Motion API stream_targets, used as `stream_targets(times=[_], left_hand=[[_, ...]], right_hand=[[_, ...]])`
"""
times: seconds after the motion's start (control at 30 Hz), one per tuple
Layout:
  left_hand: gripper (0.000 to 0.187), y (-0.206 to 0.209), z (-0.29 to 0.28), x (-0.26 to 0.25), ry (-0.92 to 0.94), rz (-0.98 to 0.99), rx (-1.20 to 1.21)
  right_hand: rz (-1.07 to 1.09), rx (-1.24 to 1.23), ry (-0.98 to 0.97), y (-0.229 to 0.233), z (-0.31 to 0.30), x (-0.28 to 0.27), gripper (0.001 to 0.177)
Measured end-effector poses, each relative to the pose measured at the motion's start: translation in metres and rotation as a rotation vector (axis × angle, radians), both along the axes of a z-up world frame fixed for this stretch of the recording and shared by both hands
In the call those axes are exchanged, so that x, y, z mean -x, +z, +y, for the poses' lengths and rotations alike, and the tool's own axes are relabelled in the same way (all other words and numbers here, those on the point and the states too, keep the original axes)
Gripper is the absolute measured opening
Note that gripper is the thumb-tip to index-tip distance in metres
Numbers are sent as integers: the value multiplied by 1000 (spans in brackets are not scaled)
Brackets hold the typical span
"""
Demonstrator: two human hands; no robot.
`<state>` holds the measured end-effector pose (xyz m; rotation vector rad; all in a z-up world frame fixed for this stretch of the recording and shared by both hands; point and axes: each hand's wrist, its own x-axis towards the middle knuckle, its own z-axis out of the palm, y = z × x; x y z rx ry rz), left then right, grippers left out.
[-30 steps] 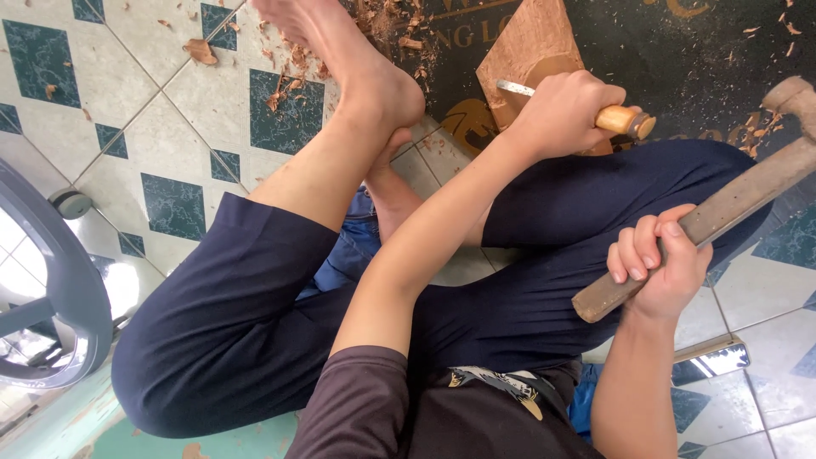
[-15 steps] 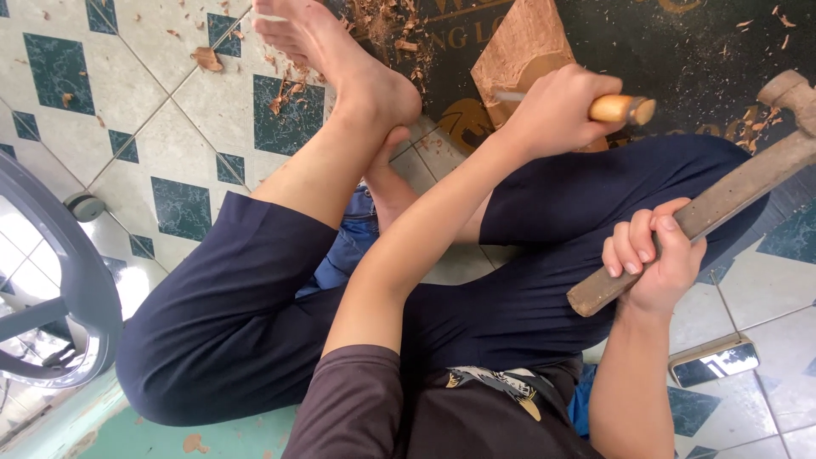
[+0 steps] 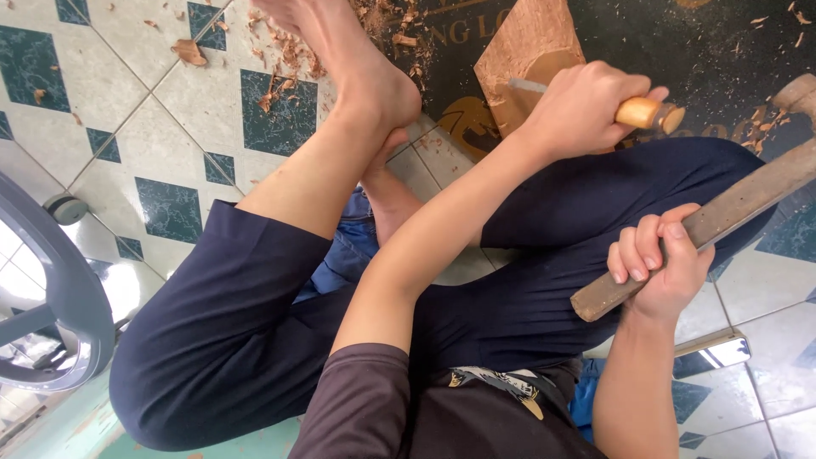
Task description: The person carves a triangular piece of wood using a hammer and a wood chisel while sitting on the floor.
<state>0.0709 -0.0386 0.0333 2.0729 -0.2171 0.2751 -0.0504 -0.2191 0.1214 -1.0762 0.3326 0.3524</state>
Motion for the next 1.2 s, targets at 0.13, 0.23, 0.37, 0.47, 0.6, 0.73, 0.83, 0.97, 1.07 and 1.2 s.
stream_targets(times=[0.13, 0.23, 0.37, 0.47, 0.6, 0.73, 0.83, 0.97, 1.07, 1.2], left_hand=[[18, -22, 5, -17, -3, -16, 12], [11, -28, 6, -21, -68, -18, -12], [6, -47, -4, -17, -160, 122, -167], [6, -51, -4, -18, -162, 78, -200], [8, -46, 0, -19, -165, 77, -174], [6, -36, 5, -11, -217, 58, -185], [8, -36, 9, -11, -202, -30, -164], [10, -31, 13, -13, -220, -12, -131], [7, -33, 12, -13, -190, 19, -141], [8, -28, 15, -14, -193, -2, -96]], right_hand=[[-18, 13, 18, -2, 1, -2, 16], [2, -4, -6, -3, 2, -2, 18], [-21, 39, 18, -3, 2, -1, 14], [-22, 32, 11, -2, 3, 0, 17], [-6, 80, 15, 12, 9, 1, 13], [157, 76, -43, 44, 17, 13, 17], [112, -115, -139, 49, 30, 36, 17], [193, -123, -220, 49, 50, 34, 15], [334, -243, -73, 43, 43, 28, 15], [200, -198, -138, 56, 31, 29, 14]])
